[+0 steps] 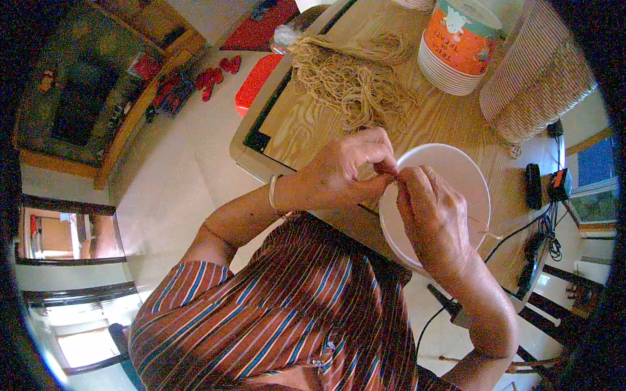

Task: Threading pre-cut strings through a hole in the rim of paper cups at a workbench.

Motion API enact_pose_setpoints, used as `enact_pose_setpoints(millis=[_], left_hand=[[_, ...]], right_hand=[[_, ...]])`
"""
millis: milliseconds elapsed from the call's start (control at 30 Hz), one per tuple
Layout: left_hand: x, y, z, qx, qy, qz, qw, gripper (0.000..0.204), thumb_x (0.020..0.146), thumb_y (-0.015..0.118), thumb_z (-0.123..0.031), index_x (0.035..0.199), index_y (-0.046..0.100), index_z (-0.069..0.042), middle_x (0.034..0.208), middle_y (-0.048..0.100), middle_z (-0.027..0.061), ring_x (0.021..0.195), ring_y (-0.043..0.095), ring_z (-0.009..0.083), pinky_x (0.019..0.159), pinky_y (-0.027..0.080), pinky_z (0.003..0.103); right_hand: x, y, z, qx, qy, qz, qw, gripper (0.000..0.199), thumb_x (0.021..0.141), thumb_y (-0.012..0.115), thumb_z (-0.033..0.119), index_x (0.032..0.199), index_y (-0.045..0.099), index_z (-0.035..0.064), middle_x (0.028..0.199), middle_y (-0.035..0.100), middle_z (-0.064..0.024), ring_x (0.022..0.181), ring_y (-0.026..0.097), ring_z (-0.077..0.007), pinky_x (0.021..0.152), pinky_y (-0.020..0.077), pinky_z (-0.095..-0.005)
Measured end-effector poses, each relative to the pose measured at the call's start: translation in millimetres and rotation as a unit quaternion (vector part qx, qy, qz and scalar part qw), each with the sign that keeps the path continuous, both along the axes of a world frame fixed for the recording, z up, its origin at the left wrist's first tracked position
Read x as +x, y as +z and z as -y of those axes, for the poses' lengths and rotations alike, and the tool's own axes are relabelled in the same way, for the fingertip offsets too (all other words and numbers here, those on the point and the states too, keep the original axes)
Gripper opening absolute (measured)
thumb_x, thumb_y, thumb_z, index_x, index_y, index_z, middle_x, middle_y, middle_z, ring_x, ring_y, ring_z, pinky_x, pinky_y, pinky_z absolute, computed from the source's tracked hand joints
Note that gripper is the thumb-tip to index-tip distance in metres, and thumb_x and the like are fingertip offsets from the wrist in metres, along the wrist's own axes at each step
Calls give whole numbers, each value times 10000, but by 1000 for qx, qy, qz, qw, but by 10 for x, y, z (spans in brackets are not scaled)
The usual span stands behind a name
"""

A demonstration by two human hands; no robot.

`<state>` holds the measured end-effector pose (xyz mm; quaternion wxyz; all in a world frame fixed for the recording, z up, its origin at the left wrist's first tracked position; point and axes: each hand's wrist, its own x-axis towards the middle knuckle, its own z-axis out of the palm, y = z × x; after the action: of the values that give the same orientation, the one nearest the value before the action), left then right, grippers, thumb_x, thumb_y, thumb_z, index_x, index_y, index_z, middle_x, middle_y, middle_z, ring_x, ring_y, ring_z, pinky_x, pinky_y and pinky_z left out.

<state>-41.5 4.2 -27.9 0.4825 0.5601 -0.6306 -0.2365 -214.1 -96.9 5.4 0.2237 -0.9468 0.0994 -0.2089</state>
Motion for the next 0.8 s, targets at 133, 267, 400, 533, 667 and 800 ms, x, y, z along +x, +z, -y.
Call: enact_pose_setpoints(millis=[133,267,400,533,667,800], left_hand=[[-20,-8,1,-46,16,68,997,177,830,663,-166,894,620,-7,863,565,122,802,610,270,710,508,349],[-94,-7,-7,-91,61,128,986,193,829,650,-183,915,605,-16,865,554,136,812,584,326,708,493,399],[-110,-34,-15,-110,76,165,977,194,823,653,-182,919,599,-22,873,550,138,839,578,327,723,490,408],[-72,4,-19,-107,48,139,983,182,819,660,-162,920,602,-22,881,552,128,858,576,305,738,487,382],[13,-16,16,28,-4,-85,996,153,804,708,-143,883,643,-29,876,585,73,876,581,199,776,471,320],[20,-70,47,58,-6,-129,990,121,803,728,-129,857,664,-43,865,602,38,875,571,138,800,453,282]], right_hand=[[8,-12,30,12,-12,-10,1000,143,812,623,14,943,577,45,832,603,-139,721,624,-341,634,509,-421],[23,29,45,113,-42,-20,992,90,815,624,32,901,601,37,790,641,-152,712,651,-338,619,520,-393],[15,-6,132,181,-42,-43,982,69,819,629,45,883,612,23,765,653,-166,691,664,-327,611,520,-374],[33,22,208,293,-56,-121,947,69,840,625,53,897,615,15,751,650,-155,664,658,-295,622,516,-363],[13,-33,179,218,-30,-68,973,85,848,630,57,919,598,22,778,649,-147,676,651,-292,632,515,-357],[-6,-22,134,189,-30,-45,980,118,843,624,41,950,574,40,812,646,-159,697,653,-300,633,515,-364]])
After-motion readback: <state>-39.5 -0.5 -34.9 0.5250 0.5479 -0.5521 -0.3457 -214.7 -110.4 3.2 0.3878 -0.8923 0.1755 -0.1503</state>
